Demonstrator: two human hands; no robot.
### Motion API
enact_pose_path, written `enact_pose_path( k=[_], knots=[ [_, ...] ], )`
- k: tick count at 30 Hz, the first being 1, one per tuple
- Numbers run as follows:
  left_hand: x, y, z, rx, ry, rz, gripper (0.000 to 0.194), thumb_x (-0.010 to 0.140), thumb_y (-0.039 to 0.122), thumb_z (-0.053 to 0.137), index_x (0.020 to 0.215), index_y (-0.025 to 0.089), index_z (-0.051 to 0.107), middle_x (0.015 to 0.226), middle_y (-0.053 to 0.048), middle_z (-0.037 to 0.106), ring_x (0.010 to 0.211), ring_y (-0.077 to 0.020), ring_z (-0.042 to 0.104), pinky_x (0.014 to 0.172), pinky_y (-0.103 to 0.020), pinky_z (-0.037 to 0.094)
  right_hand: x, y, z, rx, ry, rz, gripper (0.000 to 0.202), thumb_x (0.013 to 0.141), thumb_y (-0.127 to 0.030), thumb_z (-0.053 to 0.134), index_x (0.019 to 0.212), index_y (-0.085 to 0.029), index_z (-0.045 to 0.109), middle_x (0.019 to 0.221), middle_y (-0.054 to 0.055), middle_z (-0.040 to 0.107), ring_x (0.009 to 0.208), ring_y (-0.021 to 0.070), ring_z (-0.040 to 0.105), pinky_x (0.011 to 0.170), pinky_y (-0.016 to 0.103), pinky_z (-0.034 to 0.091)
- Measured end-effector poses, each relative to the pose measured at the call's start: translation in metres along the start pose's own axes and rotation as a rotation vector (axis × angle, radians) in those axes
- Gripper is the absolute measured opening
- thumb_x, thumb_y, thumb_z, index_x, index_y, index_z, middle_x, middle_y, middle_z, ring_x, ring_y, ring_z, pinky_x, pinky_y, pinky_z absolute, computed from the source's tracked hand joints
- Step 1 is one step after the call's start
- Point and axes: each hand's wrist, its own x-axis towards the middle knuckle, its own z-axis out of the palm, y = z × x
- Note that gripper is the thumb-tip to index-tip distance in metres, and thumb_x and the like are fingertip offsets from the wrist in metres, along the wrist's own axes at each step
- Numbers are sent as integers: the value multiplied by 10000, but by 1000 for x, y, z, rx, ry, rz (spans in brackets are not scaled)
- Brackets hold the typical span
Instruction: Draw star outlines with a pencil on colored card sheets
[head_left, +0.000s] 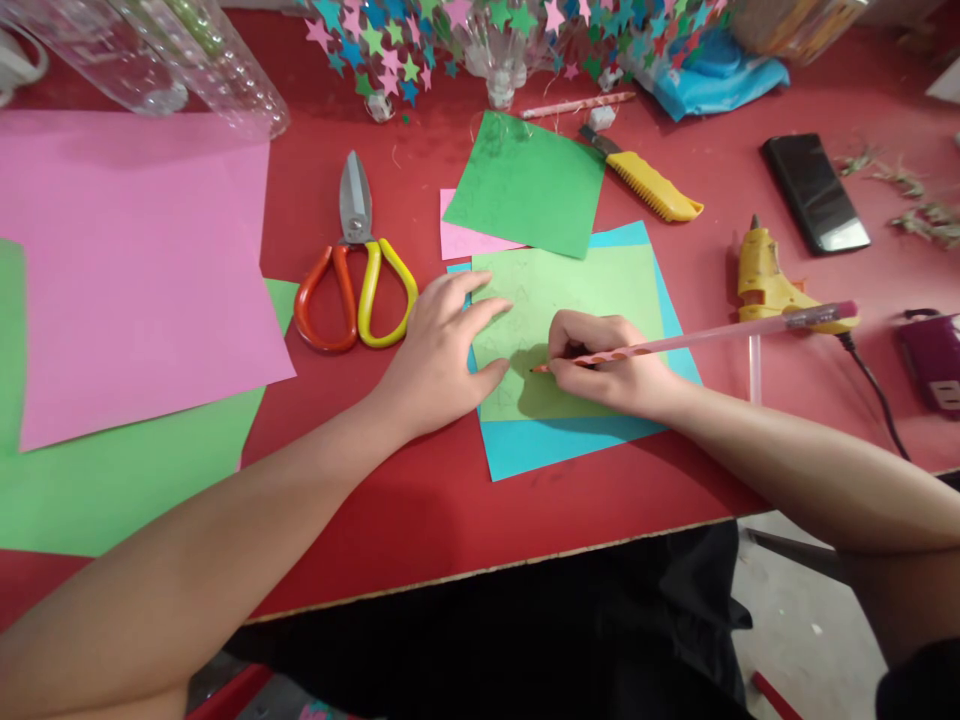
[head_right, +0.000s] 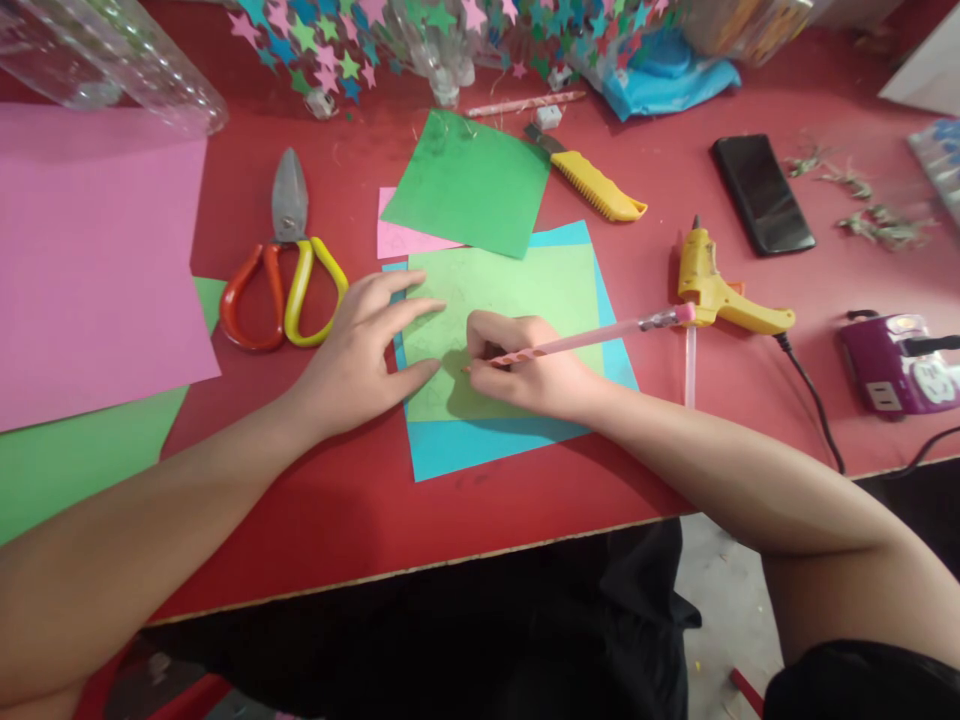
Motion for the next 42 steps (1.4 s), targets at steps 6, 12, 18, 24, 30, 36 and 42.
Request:
enact_pose_path(
  k=[6, 12, 18, 24, 30, 36, 42],
  knots=[
    [0, 1, -1, -6, -4, -12, 423, 801, 257, 631, 1219, 235, 563, 1425, -108, 439, 1351, -342, 377, 1135, -558, 313, 0, -2, -2, 21, -33, -14, 175, 716, -67, 494, 654, -202, 399, 594, -61, 403, 528, 68, 354, 489, 204, 276],
    [0, 1, 0, 9, 1, -11, 419, 797, 250, 627, 1210, 215, 567, 1420, -120, 445, 1350, -339, 383, 1137, -545, 318, 0, -3, -3, 19, -61, -13, 165, 703, -70, 483, 646, -201, 400, 591, -55, 406, 530, 71, 349, 490, 207, 278],
    [0, 1, 0, 13, 7, -5, 426, 788, 241, 633, 1208, 208, 570, 1416, -121, 447, 1344, -337, 391, 1138, -539, 321, -1, -2, -3, 22, -61, -6, 162, 700, -73, 482, 648, -202, 398, 590, -55, 409, 529, 71, 348, 489, 204, 276],
    [0, 1, 1, 8, 15, -6, 422, 789, 243, 635, 1206, 232, 566, 1414, -106, 449, 1347, -337, 389, 1135, -551, 322, -2, -2, 0, 18, -55, -13, 174, 735, -61, 505, 675, -197, 414, 609, -59, 424, 533, 63, 364, 503, 198, 286],
    [0, 1, 1, 12, 12, -3, 412, 803, 268, 632, 1208, 223, 568, 1410, -114, 449, 1340, -337, 393, 1136, -546, 323, -4, -1, 2, 28, -71, -12, 150, 815, -100, 557, 735, -187, 465, 644, -57, 472, 550, 60, 399, 519, 193, 304],
    [0, 0, 1, -10, 15, -1, 421, 799, 259, 640, 1212, 220, 570, 1412, -123, 445, 1342, -352, 383, 1135, -565, 312, -6, 2, 4, 17, -69, -30, 123, 862, -142, 574, 776, -181, 494, 666, -55, 501, 561, 58, 417, 542, 193, 319],
    [0, 0, 1, 2, 16, 0, 411, 804, 267, 632, 1207, 217, 569, 1414, -123, 447, 1344, -341, 388, 1135, -552, 318, -6, 3, 5, 1, -59, -45, 116, 855, -143, 580, 780, -181, 500, 664, -56, 504, 560, 55, 426, 542, 190, 323]
  ],
)
